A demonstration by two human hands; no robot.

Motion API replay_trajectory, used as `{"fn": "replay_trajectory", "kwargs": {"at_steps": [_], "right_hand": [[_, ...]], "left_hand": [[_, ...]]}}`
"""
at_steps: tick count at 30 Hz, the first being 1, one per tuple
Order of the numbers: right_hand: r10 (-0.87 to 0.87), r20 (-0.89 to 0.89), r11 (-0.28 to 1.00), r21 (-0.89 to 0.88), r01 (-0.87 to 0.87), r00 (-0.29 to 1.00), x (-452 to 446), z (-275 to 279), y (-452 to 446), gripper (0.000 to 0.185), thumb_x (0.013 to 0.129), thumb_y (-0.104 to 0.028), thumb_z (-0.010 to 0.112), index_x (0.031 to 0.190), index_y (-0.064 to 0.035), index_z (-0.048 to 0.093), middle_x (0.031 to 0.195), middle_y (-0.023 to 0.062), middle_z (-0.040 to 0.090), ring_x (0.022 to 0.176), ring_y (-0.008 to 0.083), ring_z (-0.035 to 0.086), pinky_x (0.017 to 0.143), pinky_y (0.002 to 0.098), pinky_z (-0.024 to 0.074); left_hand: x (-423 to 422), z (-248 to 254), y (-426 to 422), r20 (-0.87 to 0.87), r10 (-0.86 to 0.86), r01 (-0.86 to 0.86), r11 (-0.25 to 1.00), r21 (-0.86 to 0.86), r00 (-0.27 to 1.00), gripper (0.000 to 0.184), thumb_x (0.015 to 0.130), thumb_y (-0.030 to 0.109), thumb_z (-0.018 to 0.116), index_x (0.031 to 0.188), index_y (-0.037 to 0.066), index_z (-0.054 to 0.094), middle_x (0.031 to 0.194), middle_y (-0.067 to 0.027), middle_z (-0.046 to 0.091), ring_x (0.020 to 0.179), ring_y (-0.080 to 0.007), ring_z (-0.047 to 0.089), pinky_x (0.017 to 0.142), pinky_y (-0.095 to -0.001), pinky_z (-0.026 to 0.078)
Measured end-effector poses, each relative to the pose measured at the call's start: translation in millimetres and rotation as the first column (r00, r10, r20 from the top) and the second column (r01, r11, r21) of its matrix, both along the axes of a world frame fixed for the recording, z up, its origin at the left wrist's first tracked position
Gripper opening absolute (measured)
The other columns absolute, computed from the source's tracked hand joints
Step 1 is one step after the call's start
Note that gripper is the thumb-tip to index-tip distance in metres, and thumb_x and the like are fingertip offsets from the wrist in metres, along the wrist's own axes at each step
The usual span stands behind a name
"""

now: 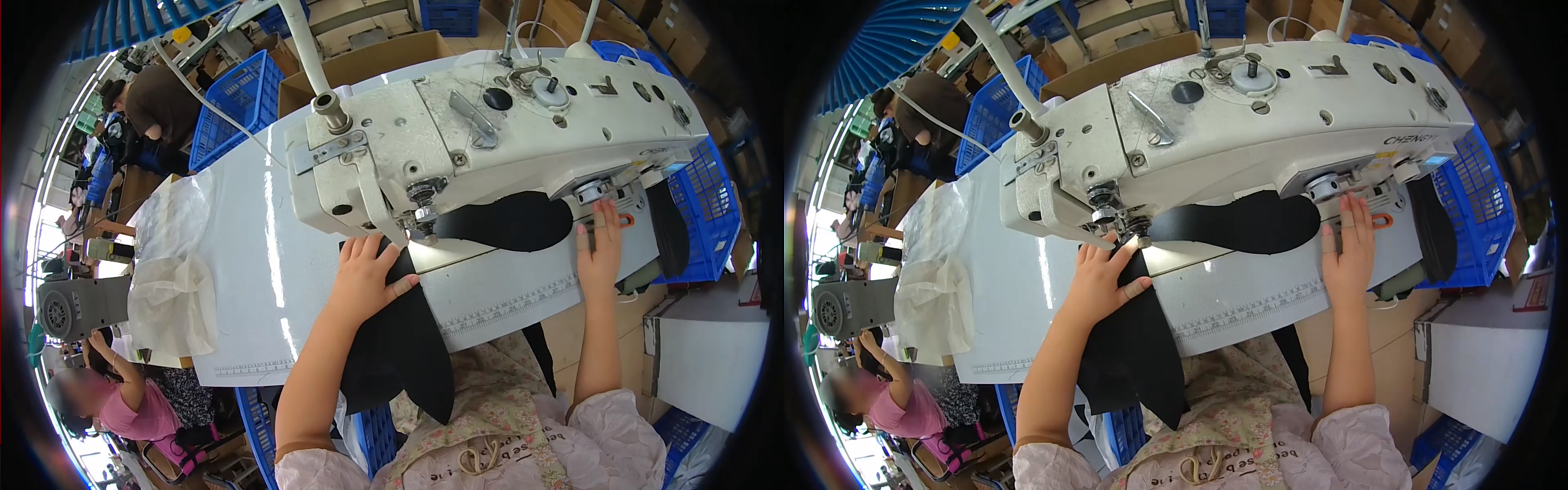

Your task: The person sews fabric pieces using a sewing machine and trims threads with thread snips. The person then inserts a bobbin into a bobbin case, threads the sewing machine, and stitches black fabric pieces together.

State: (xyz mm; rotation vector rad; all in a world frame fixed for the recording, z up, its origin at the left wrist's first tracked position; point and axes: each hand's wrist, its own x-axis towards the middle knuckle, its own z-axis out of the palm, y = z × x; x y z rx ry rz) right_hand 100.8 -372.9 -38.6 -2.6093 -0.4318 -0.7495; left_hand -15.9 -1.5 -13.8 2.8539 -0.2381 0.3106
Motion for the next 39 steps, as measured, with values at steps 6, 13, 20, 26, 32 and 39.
{"fn": "replay_trajectory", "kwargs": {"at_steps": [6, 13, 20, 26, 32, 39], "right_hand": [[0.002, 0.003, 1.0, 0.014, -0.002, 1.0, -0.2, 0.5, 1.1, 0.05, 0.089, -0.015, 0.062, 0.136, -0.0036, 0.052, 0.141, 0.0129, 0.05, 0.137, 0.0329, 0.039, 0.111, 0.042, 0.0312], [0.002, -0.007, 0.999, 0.044, -0.002, 1.0, -0.3, 1.9, 1.2, 0.047, 0.089, -0.013, 0.062, 0.134, -0.0037, 0.054, 0.14, 0.0125, 0.052, 0.136, 0.0324, 0.04, 0.111, 0.0421, 0.0312], [0.016, -0.003, 0.999, 0.04, -0.016, 1.0, 1.2, -0.7, -1.7, 0.043, 0.088, -0.012, 0.063, 0.13, -0.0038, 0.057, 0.137, 0.0113, 0.055, 0.135, 0.0322, 0.042, 0.11, 0.0422, 0.0328], [0.01, -0.003, 0.999, 0.034, -0.01, 1.0, 0.9, -0.6, -1.5, 0.044, 0.087, -0.01, 0.062, 0.13, -0.0042, 0.057, 0.137, 0.0111, 0.055, 0.135, 0.0319, 0.042, 0.11, 0.042, 0.0332], [0.008, -0.008, 0.999, 0.038, -0.008, 1.0, 0.6, 0.1, -0.5, 0.044, 0.087, -0.009, 0.062, 0.13, -0.0042, 0.057, 0.137, 0.0111, 0.055, 0.135, 0.0321, 0.042, 0.11, 0.0417, 0.0327], [0.005, -0.015, 0.999, 0.044, -0.004, 1.0, 0.3, -0.3, -0.8, 0.044, 0.087, -0.008, 0.061, 0.13, -0.0042, 0.057, 0.137, 0.0114, 0.055, 0.134, 0.0329, 0.042, 0.11, 0.042, 0.0326]], "left_hand": [[0.0, -3.6, 1.3, 0.027, -0.003, 0.002, 1.0, 0.019, 1.0, 0.052, 0.079, 0.051, 0.07, 0.103, 0.005, 0.063, 0.113, -0.0193, 0.055, 0.103, -0.0389, 0.051, 0.097, -0.0471, 0.037], [0.4, -3.3, 1.5, 0.037, -0.011, 0.011, 1.0, 0.023, 0.999, 0.052, 0.079, 0.052, 0.069, 0.101, 0.005, 0.063, 0.108, -0.0175, 0.056, 0.1, -0.0371, 0.051, 0.095, -0.0468, 0.037], [0.3, -2.7, 0.6, 0.037, -0.005, 0.003, 0.999, 0.034, 0.999, 0.052, 0.079, 0.052, 0.069, 0.102, 0.006, 0.064, 0.107, -0.0166, 0.056, 0.1, -0.0369, 0.051, 0.095, -0.0463, 0.037], [0.8, -2.0, 0.2, 0.035, -0.006, 0.005, 1.0, 0.03, 0.999, 0.053, 0.079, 0.051, 0.07, 0.104, 0.005, 0.064, 0.107, -0.0162, 0.056, 0.101, -0.0368, 0.051, 0.095, -0.0464, 0.037], [0.9, -0.8, 0.4, 0.045, -0.012, 0.01, 0.999, 0.034, 0.999, 0.052, 0.079, 0.051, 0.07, 0.102, 0.005, 0.064, 0.106, -0.016, 0.056, 0.101, -0.0368, 0.051, 0.095, -0.0465, 0.037], [-0.9, -1.9, 3.0, -0.182, 0.035, -0.041, 0.999, -0.031, 0.983, 0.065, 0.082, 0.06, 0.064, 0.126, 0.012, 0.058, 0.13, -0.0299, 0.049, 0.121, -0.0501, 0.043, 0.107, -0.054, 0.03]]}}
